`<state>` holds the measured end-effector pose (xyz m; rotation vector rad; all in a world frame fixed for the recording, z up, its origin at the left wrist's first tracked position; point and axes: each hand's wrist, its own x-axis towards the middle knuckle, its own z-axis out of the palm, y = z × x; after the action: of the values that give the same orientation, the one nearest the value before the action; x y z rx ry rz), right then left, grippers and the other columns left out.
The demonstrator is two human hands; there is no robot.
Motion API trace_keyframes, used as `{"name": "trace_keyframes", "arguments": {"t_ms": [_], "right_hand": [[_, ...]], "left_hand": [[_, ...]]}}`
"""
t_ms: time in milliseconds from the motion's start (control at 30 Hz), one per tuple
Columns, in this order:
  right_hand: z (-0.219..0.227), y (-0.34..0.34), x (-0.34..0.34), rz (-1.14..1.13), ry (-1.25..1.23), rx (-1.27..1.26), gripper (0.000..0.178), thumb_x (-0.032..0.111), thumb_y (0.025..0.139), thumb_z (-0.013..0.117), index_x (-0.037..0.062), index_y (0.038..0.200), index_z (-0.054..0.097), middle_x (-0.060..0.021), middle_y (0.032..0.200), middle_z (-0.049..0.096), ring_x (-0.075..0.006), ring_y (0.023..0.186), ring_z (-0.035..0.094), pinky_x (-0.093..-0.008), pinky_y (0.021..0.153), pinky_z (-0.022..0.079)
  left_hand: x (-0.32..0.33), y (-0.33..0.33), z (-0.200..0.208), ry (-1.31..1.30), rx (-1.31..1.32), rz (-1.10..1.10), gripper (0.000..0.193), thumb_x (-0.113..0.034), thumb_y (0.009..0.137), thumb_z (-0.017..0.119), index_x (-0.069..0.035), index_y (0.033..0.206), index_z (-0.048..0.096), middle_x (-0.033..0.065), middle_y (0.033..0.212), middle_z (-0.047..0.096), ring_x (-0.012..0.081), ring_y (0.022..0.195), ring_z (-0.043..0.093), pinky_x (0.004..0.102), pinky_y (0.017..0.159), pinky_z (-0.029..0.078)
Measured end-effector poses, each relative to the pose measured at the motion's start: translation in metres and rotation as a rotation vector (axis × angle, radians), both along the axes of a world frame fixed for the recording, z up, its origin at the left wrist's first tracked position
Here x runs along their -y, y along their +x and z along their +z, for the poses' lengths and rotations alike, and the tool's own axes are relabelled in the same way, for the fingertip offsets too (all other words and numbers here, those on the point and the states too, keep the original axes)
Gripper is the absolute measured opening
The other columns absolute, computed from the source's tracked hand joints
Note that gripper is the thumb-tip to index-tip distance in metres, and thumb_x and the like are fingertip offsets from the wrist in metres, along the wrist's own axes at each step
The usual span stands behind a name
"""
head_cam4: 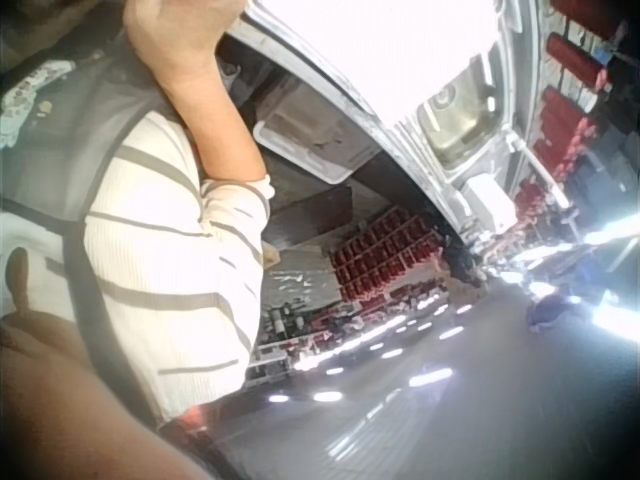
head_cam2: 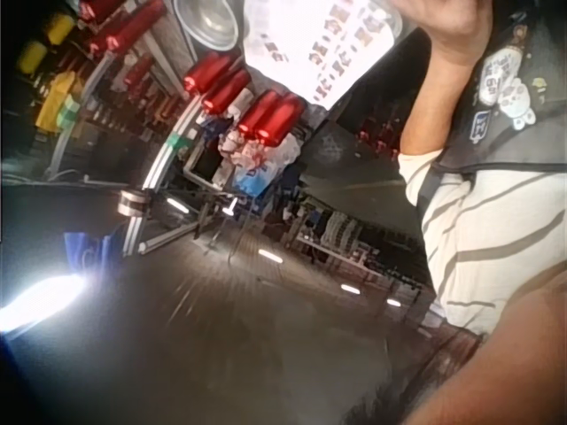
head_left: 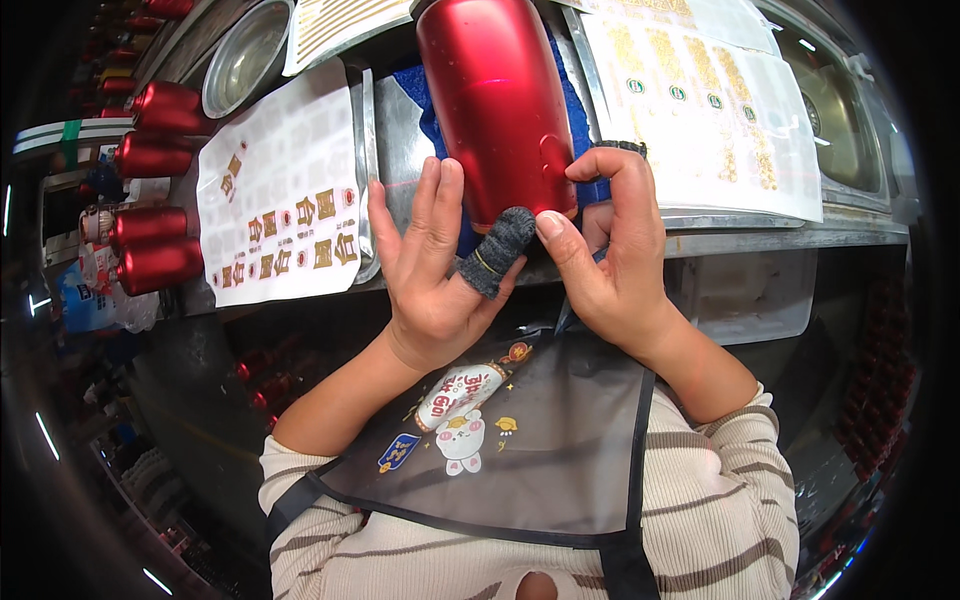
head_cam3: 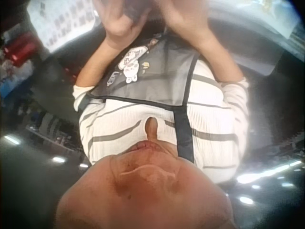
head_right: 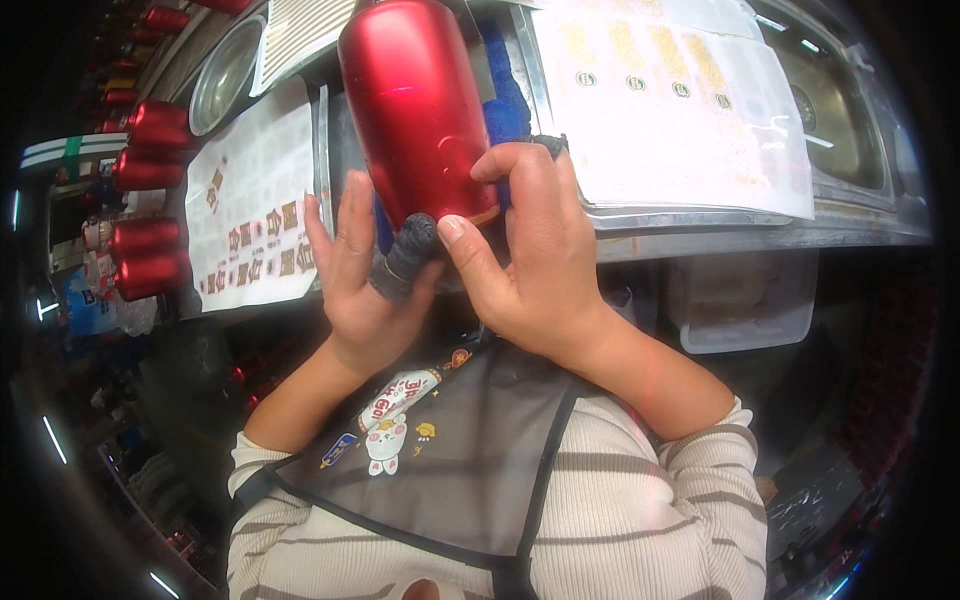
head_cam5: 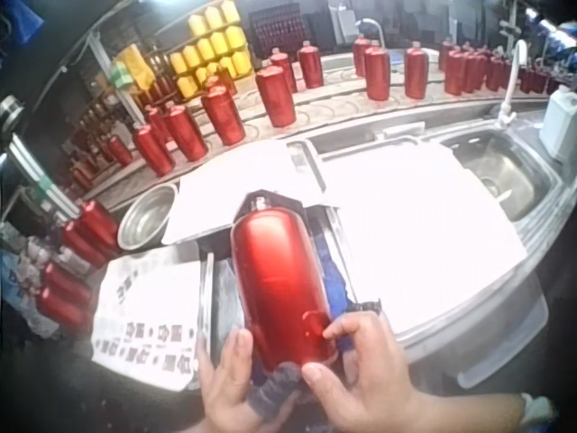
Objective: The person applies gold stickers to red cylindrical containers. They peel each sticker from a sheet, align it on the container, and smooth it with their fingers. The person repeats this process for multiple containers, placing finished ones aside.
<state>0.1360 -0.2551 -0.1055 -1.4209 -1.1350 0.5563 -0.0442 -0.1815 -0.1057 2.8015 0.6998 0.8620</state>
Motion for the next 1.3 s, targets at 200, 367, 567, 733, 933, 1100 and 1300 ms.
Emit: {"name": "trace_keyframes", "arguments": {"t_ms": [200, 367, 567, 733, 933, 1100, 1300], "right_hand": [[-0.001, 0.003, 0.002, 0.015, -0.018, -0.051, 0.033, 0.011, 0.085, 0.068, 0.0009, 0.112, 0.053, -0.0161, 0.100, 0.056, -0.0285, 0.082, 0.057, -0.0358, 0.069, 0.049], [-0.001, 0.001, -0.001, -0.004, 0.010, 0.090, 0.032, 0.010, 0.085, 0.066, 0.0010, 0.113, 0.053, -0.0157, 0.098, 0.055, -0.0285, 0.082, 0.058, -0.0361, 0.069, 0.049], [0.001, 0.002, 0.002, 0.028, -0.041, -0.192, 0.035, 0.014, 0.084, 0.069, 0.0016, 0.112, 0.053, -0.0161, 0.098, 0.055, -0.0315, 0.082, 0.059, -0.0379, 0.071, 0.050], [-0.003, 0.002, 0.001, -0.003, 0.009, 0.062, 0.036, 0.012, 0.084, 0.068, 0.0003, 0.114, 0.052, -0.0169, 0.101, 0.054, -0.0303, 0.081, 0.059, -0.0374, 0.071, 0.050], [-0.003, 0.006, 0.004, 0.058, -0.070, -0.104, 0.034, 0.007, 0.085, 0.064, -0.0009, 0.116, 0.052, -0.0142, 0.103, 0.052, -0.0178, 0.069, 0.055, -0.0285, 0.063, 0.046], [-0.003, 0.011, 0.009, 0.138, -0.088, -0.472, 0.029, -0.003, 0.090, 0.053, -0.0001, 0.119, 0.052, -0.0057, 0.100, 0.053, -0.0017, 0.062, 0.047, -0.0177, 0.057, 0.036], [-0.010, 0.015, 0.020, 0.036, -0.072, -0.371, 0.029, -0.007, 0.089, 0.051, -0.0001, 0.118, 0.052, 0.0033, 0.079, 0.052, -0.0009, 0.063, 0.046, -0.0169, 0.057, 0.035]], "left_hand": [[0.001, 0.001, 0.005, -0.016, -0.023, 0.008, 0.032, -0.014, 0.072, 0.083, -0.007, 0.103, 0.074, 0.0327, 0.150, 0.040, 0.0480, 0.137, 0.043, 0.0701, 0.110, 0.015], [0.000, -0.002, -0.002, -0.031, -0.012, 0.012, 0.036, -0.013, 0.072, 0.082, -0.010, 0.108, 0.075, 0.0320, 0.150, 0.039, 0.0476, 0.137, 0.043, 0.0693, 0.110, 0.016], [0.000, -0.001, 0.006, 0.009, -0.038, -0.045, 0.056, -0.003, 0.072, 0.081, 0.004, 0.125, 0.061, 0.0302, 0.152, 0.037, 0.0481, 0.136, 0.043, 0.0707, 0.109, 0.017], [0.001, 0.000, 0.005, -0.002, -0.024, -0.026, 0.052, -0.003, 0.071, 0.082, -0.002, 0.120, 0.066, 0.0305, 0.152, 0.037, 0.0488, 0.136, 0.043, 0.0710, 0.108, 0.017], [-0.004, 0.004, 0.016, 0.061, -0.070, -0.062, 0.048, -0.007, 0.069, 0.083, -0.010, 0.116, 0.071, 0.0305, 0.152, 0.037, 0.0496, 0.134, 0.045, 0.0701, 0.108, 0.018], [-0.010, 0.013, 0.028, 0.152, -0.112, -0.101, 0.039, -0.014, 0.067, 0.081, -0.016, 0.105, 0.075, 0.0288, 0.148, 0.044, 0.0494, 0.132, 0.047, 0.0701, 0.108, 0.020], [-0.009, 0.047, 0.024, 0.255, 0.028, -0.100, 0.019, -0.018, 0.065, 0.066, -0.003, 0.059, 0.057, 0.0237, 0.134, 0.059, 0.0552, 0.128, 0.047, 0.0786, 0.104, 0.022]]}}
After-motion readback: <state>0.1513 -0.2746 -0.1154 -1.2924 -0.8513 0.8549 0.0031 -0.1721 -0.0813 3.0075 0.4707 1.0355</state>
